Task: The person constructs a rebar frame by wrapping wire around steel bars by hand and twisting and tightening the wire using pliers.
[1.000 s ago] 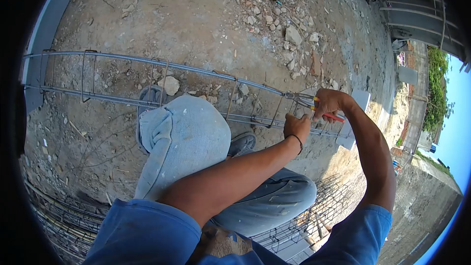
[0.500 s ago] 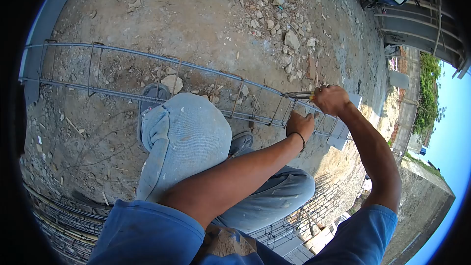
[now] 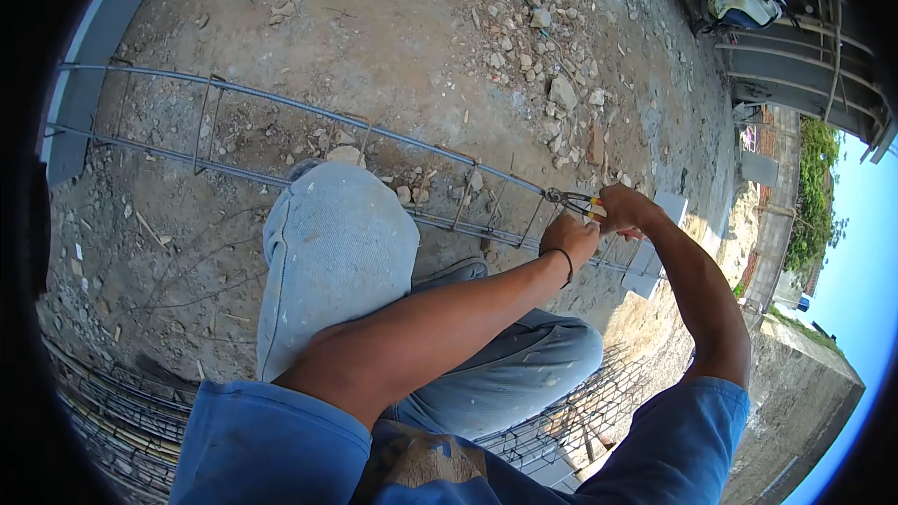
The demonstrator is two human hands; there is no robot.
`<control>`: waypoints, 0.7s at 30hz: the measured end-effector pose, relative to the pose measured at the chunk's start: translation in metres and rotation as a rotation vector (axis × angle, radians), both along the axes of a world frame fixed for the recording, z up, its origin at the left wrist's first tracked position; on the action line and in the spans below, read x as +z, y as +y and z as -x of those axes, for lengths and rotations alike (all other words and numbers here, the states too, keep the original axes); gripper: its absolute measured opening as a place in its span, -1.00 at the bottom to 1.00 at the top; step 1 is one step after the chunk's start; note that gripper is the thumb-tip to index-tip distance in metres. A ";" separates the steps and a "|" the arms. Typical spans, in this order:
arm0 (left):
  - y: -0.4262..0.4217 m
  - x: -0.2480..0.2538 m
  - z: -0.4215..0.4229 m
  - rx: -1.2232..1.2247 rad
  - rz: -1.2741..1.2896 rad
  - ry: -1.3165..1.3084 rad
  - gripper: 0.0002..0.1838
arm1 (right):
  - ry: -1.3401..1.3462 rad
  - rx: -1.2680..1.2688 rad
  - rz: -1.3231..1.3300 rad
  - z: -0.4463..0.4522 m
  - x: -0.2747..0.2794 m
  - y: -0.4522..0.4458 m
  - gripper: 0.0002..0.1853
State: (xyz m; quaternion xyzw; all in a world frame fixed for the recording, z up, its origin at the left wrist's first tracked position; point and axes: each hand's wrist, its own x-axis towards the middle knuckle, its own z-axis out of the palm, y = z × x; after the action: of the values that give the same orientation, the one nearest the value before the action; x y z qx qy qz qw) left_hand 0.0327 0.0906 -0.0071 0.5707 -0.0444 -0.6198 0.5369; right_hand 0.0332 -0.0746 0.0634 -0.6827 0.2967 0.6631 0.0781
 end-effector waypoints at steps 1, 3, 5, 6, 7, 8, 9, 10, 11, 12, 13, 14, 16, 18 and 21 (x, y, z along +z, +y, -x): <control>0.010 0.003 0.001 -0.028 0.023 -0.030 -0.55 | -0.156 0.370 0.131 0.003 0.001 0.008 -0.49; 0.027 0.008 0.000 -0.059 0.048 -0.066 -0.57 | -0.203 0.665 0.254 -0.010 0.009 0.027 -0.47; 0.045 0.010 -0.005 -0.169 0.116 -0.098 -0.59 | -0.491 0.998 0.224 0.003 0.015 0.016 -0.50; 0.052 0.007 -0.003 -0.173 0.115 -0.102 -0.59 | -0.778 1.330 0.181 0.005 0.020 0.018 -0.52; 0.058 0.004 -0.003 -0.188 0.125 -0.161 -0.62 | -0.882 1.475 0.198 0.001 0.023 0.022 -0.55; 0.065 -0.001 -0.003 -0.204 0.136 -0.220 -0.64 | -0.888 1.474 0.204 0.002 0.022 0.019 -0.55; 0.080 0.004 -0.008 -0.213 0.137 -0.225 -0.64 | -0.791 1.440 0.177 0.007 0.020 0.014 -0.58; 0.099 0.014 -0.018 -0.220 0.091 -0.206 -0.65 | -0.692 1.405 0.147 0.014 0.018 0.011 -0.60; 0.111 0.019 -0.026 -0.220 0.044 -0.190 -0.66 | -0.695 1.404 0.151 0.019 0.014 0.008 -0.60; 0.116 0.014 -0.022 -0.217 0.043 -0.194 -0.66 | -0.562 1.260 0.153 0.023 0.009 0.005 -0.60; 0.121 0.006 -0.014 -0.239 0.074 -0.247 -0.67 | -0.430 1.116 0.150 0.022 0.007 0.006 -0.58; 0.126 0.000 -0.006 -0.262 0.103 -0.298 -0.68 | -0.430 1.120 0.145 0.022 0.005 0.007 -0.58; 0.141 0.011 -0.008 -0.281 0.092 -0.297 -0.68 | -0.280 0.682 0.181 0.016 0.002 0.017 -0.47; 0.148 0.017 -0.008 -0.305 0.087 -0.292 -0.69 | -0.196 0.135 0.172 0.004 0.010 0.024 -0.42; 0.144 0.006 0.003 -0.337 0.124 -0.314 -0.68 | -0.110 -0.630 0.139 0.012 0.013 0.013 -0.37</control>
State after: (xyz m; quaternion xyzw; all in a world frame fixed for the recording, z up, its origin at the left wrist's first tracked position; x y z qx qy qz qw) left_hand 0.0294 0.2347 -0.0013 0.6106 -0.2597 -0.6004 0.4463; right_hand 0.0209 -0.0619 0.0764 -0.5959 0.5332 0.5468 0.2484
